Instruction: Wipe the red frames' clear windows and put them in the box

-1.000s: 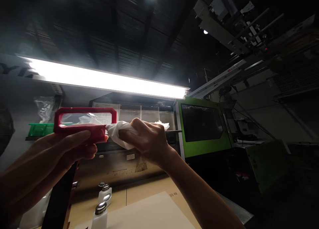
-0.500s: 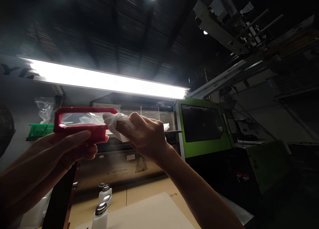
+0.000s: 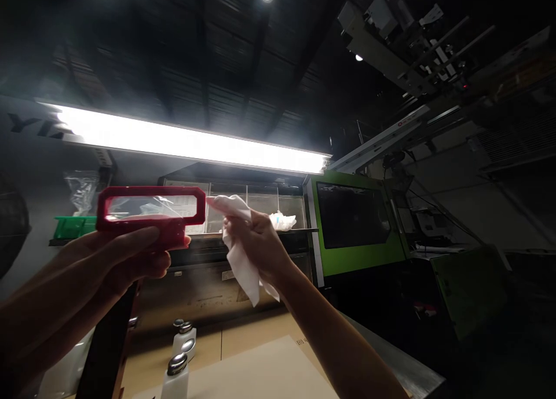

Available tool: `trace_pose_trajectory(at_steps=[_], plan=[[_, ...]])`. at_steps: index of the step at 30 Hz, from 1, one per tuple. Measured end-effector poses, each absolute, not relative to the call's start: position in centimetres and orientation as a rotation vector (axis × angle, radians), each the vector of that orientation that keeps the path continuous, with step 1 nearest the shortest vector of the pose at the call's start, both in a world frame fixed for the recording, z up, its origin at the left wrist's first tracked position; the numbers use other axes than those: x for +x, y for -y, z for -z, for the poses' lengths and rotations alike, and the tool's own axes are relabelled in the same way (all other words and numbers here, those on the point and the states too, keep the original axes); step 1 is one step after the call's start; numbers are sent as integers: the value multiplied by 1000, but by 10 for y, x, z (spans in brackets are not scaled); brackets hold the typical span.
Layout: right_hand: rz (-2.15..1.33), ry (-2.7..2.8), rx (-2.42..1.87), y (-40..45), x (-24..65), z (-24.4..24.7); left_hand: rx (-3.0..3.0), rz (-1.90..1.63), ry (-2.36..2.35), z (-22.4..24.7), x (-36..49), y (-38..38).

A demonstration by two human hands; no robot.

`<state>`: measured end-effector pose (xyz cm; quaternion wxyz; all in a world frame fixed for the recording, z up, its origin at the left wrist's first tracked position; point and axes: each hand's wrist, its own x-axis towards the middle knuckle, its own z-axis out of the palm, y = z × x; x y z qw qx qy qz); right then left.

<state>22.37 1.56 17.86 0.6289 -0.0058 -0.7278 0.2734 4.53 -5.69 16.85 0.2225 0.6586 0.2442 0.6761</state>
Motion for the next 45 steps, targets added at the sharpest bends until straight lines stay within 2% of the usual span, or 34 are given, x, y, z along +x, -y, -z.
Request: trace_pose_trajectory(at_steps=[4,11,19,26,31,45], plan=[[-1115,1747,114,-15,213,-175,1794,-1838,-652,-168,47,56],[-1328,1802,373,-13,207,-180,1806,-1832,-661,-168,49,56],[-1471,1745,512,-11,204,-178,1780,-1808,-657,-166,49,59],[-1413,1595,472,-15,203,-175,1787,-1804,-674,-168,47,56],[-1416,1701,449,-12,203,-176,1817,-1779,-673,-166,48,57],[-1535,1567,666,-10,199,-164,1790,-1768,-726,-162,49,55]])
